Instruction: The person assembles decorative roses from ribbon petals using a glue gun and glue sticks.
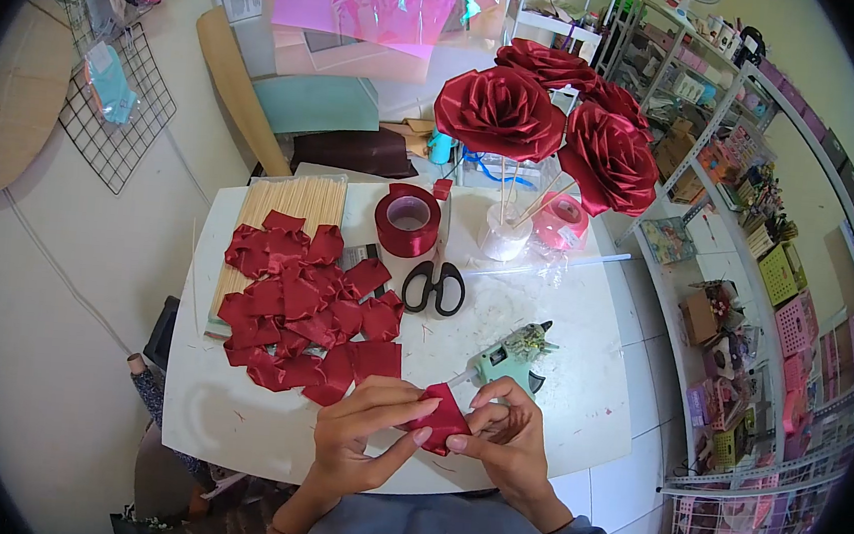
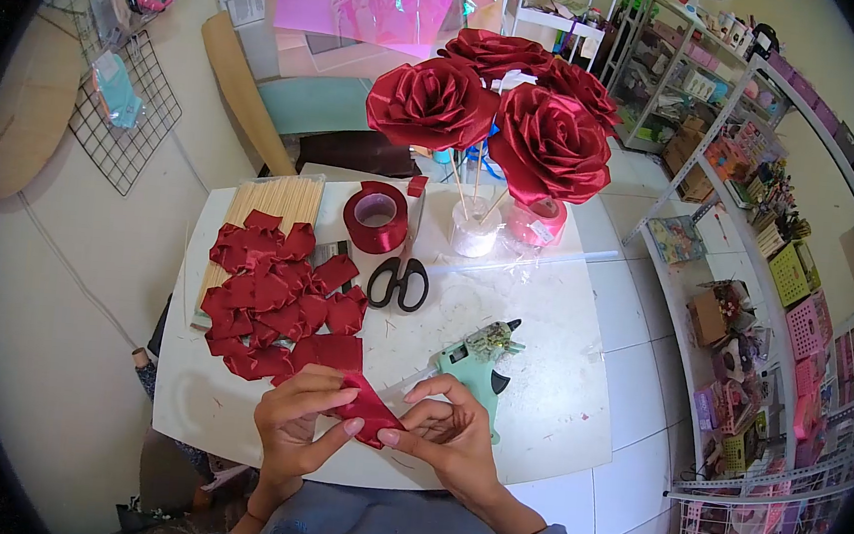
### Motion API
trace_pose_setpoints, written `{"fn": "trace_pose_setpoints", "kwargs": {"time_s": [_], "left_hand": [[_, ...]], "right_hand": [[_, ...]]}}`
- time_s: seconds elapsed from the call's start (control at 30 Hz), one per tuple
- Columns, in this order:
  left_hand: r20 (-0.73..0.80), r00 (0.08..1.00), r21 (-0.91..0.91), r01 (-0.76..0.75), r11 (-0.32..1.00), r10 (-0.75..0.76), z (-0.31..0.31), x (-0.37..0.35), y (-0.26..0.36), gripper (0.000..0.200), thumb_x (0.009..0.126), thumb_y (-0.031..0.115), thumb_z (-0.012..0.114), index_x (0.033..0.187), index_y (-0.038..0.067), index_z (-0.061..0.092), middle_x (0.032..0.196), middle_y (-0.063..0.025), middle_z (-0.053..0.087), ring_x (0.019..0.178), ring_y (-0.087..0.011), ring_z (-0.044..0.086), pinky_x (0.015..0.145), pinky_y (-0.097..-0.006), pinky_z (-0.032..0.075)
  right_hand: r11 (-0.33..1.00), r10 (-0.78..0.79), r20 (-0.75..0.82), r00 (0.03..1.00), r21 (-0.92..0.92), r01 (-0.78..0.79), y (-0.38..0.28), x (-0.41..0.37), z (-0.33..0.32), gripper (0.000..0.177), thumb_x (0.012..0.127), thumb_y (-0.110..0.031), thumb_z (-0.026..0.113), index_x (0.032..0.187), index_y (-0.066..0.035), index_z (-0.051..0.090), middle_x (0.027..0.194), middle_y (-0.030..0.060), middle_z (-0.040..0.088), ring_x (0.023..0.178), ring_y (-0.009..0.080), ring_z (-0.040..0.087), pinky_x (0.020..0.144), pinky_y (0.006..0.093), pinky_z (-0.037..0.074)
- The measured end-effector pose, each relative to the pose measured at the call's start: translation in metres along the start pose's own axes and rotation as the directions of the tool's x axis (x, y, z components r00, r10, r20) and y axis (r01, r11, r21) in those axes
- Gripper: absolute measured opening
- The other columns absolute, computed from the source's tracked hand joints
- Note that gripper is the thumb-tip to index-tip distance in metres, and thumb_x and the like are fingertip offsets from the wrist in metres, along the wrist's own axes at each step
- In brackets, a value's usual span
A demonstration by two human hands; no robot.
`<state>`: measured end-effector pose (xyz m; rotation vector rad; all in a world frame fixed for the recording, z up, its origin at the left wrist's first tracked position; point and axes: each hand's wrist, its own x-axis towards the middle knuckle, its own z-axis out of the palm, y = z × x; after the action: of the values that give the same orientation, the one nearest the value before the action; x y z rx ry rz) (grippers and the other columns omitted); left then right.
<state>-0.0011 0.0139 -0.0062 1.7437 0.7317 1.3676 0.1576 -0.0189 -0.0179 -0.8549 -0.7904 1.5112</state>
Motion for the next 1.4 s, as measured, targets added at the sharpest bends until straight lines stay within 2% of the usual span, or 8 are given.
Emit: {"fn": "trace_pose_setpoints", "kwargs": {"time_s": [0.27, 0.53, 0.67, 0.83, 0.9, 0.97, 1.07, 1.4], "left_hand": [[-0.004, 1.0, -0.006, 0.03, 1.0, -0.03, 0.0, -0.001, -0.002, 0.034, 0.06, -0.008, 0.064, 0.092, 0.002, 0.062, 0.083, -0.0083, 0.057, 0.077, -0.0207, 0.054, 0.067, -0.0275, 0.044], [-0.077, 0.993, -0.108, 0.08, 0.991, -0.089, -0.002, -0.001, 0.0, 0.033, 0.064, -0.009, 0.061, 0.096, -0.001, 0.059, 0.091, -0.0115, 0.054, 0.081, -0.0156, 0.054, 0.065, -0.0206, 0.049], [-0.067, 0.992, -0.107, 0.097, 0.989, -0.105, -0.002, -0.002, 0.0, 0.033, 0.064, -0.01, 0.061, 0.096, -0.002, 0.058, 0.092, -0.012, 0.054, 0.082, -0.0155, 0.054, 0.065, -0.0208, 0.05], [-0.034, 0.997, -0.083, 0.069, 0.994, -0.072, -0.002, -0.002, -0.003, 0.033, 0.065, -0.01, 0.06, 0.096, -0.003, 0.058, 0.094, -0.0139, 0.053, 0.083, -0.0158, 0.054, 0.066, -0.0225, 0.051], [-0.027, 0.997, -0.078, 0.063, 0.995, -0.066, -0.001, -0.002, -0.002, 0.033, 0.065, -0.01, 0.06, 0.097, -0.003, 0.057, 0.095, -0.0152, 0.053, 0.083, -0.0161, 0.055, 0.066, -0.0231, 0.051], [-0.126, 0.976, -0.292, 0.136, 0.947, -0.179, 0.001, -0.003, 0.004, 0.033, 0.067, -0.009, 0.06, 0.099, -0.005, 0.055, 0.097, -0.0172, 0.054, 0.085, -0.0172, 0.055, 0.067, -0.0241, 0.05], [-0.146, 0.94, -0.384, 0.234, 0.893, -0.309, -0.002, -0.002, 0.005, 0.033, 0.068, -0.007, 0.06, 0.1, -0.005, 0.054, 0.094, -0.0176, 0.056, 0.083, -0.0174, 0.057, 0.067, -0.0245, 0.05], [-0.176, 0.948, -0.158, 0.239, 0.958, -0.266, -0.003, -0.005, -0.005, 0.021, 0.068, -0.007, 0.06, 0.088, -0.004, 0.06, 0.078, -0.0121, 0.061, 0.069, -0.0123, 0.059, 0.061, -0.0212, 0.048]], "right_hand": [[0.999, -0.01, -0.034, 0.999, -0.036, 0.009, 0.002, 0.0, -0.001, 0.034, 0.065, 0.007, 0.066, 0.089, -0.004, 0.046, 0.063, 0.0046, 0.058, 0.061, 0.0076, 0.056, 0.059, 0.0179, 0.042], [0.991, 0.013, 0.158, 0.987, 0.133, -0.034, -0.009, 0.004, 0.004, 0.05, 0.063, 0.005, 0.067, 0.107, 0.0, 0.044, 0.1, 0.0113, 0.054, 0.091, 0.0147, 0.052, 0.079, 0.0281, 0.043], [0.999, 0.048, 0.173, 0.984, -0.01, -0.047, -0.001, 0.001, -0.002, 0.038, 0.068, 0.002, 0.065, 0.102, 0.003, 0.05, 0.097, 0.0119, 0.056, 0.088, 0.0141, 0.054, 0.077, 0.0262, 0.044], [0.985, 0.133, 0.097, 0.986, -0.127, -0.12, 0.001, 0.0, -0.001, 0.009, 0.075, -0.001, 0.059, 0.082, 0.005, 0.059, 0.077, 0.0097, 0.061, 0.073, 0.0112, 0.057, 0.07, 0.0217, 0.044], [0.99, 0.105, 0.093, 0.99, -0.109, -0.095, 0.002, 0.0, 0.0, 0.008, 0.075, -0.001, 0.059, 0.08, 0.005, 0.059, 0.075, 0.0093, 0.061, 0.072, 0.0108, 0.057, 0.068, 0.0214, 0.044], [0.993, 0.077, 0.089, 0.993, -0.091, -0.069, 0.002, -0.001, 0.0, 0.007, 0.075, -0.001, 0.059, 0.079, 0.005, 0.059, 0.073, 0.009, 0.061, 0.07, 0.0104, 0.057, 0.067, 0.021, 0.044], [0.992, 0.08, 0.101, 0.992, -0.108, -0.069, 0.001, -0.002, -0.001, 0.006, 0.075, -0.001, 0.059, 0.078, 0.005, 0.059, 0.074, 0.0093, 0.061, 0.07, 0.0101, 0.056, 0.066, 0.0206, 0.044], [0.988, 0.079, 0.098, 0.992, -0.141, -0.065, 0.0, -0.002, 0.0, 0.005, 0.074, 0.0, 0.06, 0.076, 0.004, 0.059, 0.073, 0.0087, 0.06, 0.069, 0.0102, 0.055, 0.066, 0.0218, 0.043]]}}
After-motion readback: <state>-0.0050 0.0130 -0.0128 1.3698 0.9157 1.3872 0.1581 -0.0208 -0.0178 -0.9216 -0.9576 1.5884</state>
